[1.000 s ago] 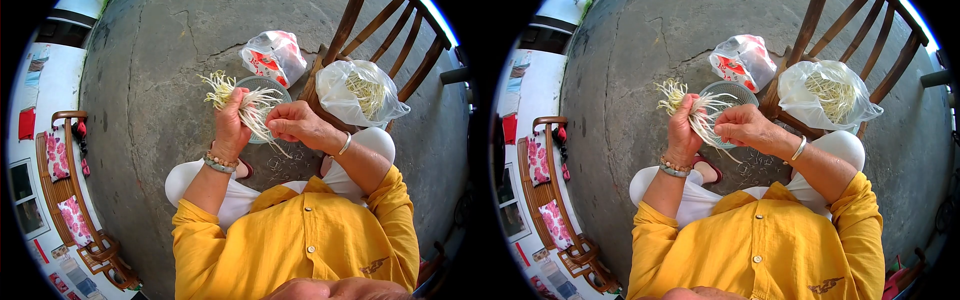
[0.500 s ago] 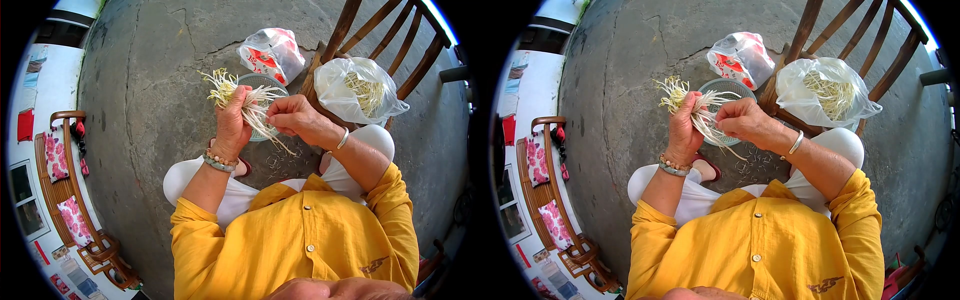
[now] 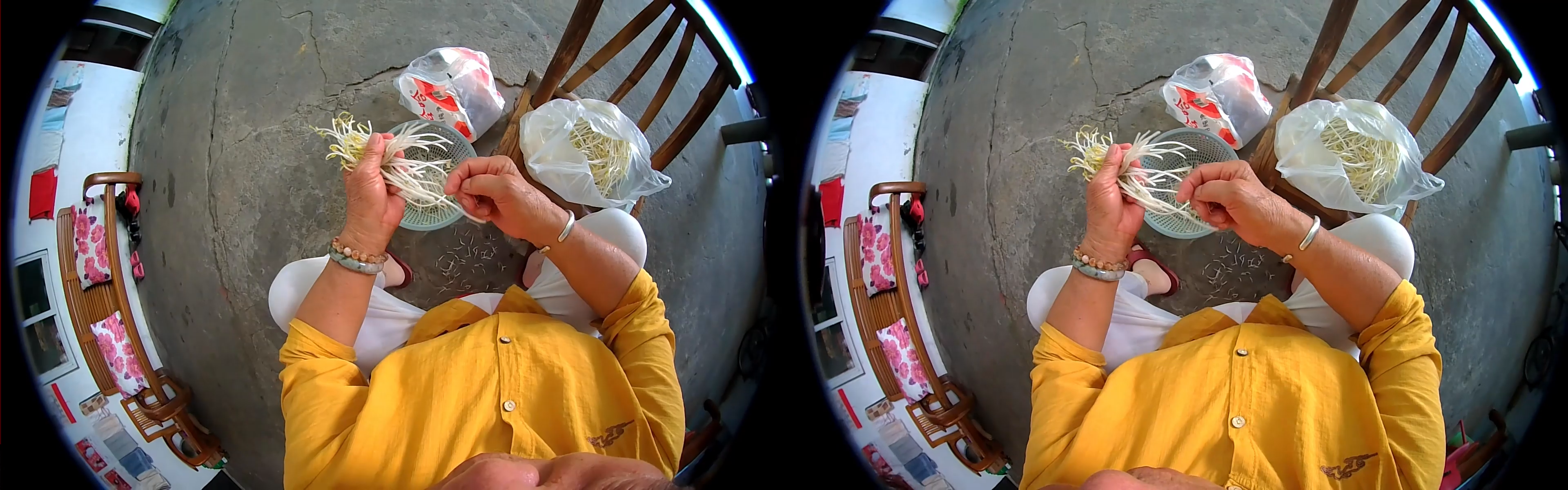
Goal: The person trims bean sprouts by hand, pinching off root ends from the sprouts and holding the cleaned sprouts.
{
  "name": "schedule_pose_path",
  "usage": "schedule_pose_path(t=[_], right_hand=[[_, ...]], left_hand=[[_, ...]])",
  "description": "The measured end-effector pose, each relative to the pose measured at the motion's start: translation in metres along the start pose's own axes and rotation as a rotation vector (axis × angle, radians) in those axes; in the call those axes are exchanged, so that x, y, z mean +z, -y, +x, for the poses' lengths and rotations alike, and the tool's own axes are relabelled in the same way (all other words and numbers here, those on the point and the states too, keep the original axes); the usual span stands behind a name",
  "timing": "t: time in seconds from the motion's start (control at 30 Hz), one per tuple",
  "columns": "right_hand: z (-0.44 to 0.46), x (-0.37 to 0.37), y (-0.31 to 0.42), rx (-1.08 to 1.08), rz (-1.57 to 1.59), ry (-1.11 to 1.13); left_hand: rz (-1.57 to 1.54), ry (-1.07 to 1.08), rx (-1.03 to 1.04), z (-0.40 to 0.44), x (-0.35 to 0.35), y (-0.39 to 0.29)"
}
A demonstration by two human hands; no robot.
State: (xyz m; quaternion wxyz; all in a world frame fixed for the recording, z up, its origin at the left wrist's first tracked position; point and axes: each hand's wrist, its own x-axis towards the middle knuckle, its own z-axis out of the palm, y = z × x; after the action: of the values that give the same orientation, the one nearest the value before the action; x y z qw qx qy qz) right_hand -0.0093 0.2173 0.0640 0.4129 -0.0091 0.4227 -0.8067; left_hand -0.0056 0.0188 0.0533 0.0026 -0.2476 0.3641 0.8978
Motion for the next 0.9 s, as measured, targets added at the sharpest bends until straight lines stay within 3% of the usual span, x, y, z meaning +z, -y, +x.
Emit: schedule_pose_path(t=[0.3,0.5,0.7,0.9], right_hand=[[0.002,0.003,-0.009,0.054,0.008,0.115],[0.003,0.008,-0.015,-0.086,-0.098,0.208],[-0.001,0.014,-0.009,-0.043,0.032,0.051],[0.001,0.011,-0.009,-0.008,-0.062,-0.008]], left_hand=[[-0.002,-0.089,0.012,0.005,-0.009,-0.004],[-0.013,-0.143,0.034,0.004,-0.009,0.004],[0.030,-0.115,0.055,0.001,-0.005,0.008],[0.033,-0.126,0.064,0.001,-0.004,0.011]])
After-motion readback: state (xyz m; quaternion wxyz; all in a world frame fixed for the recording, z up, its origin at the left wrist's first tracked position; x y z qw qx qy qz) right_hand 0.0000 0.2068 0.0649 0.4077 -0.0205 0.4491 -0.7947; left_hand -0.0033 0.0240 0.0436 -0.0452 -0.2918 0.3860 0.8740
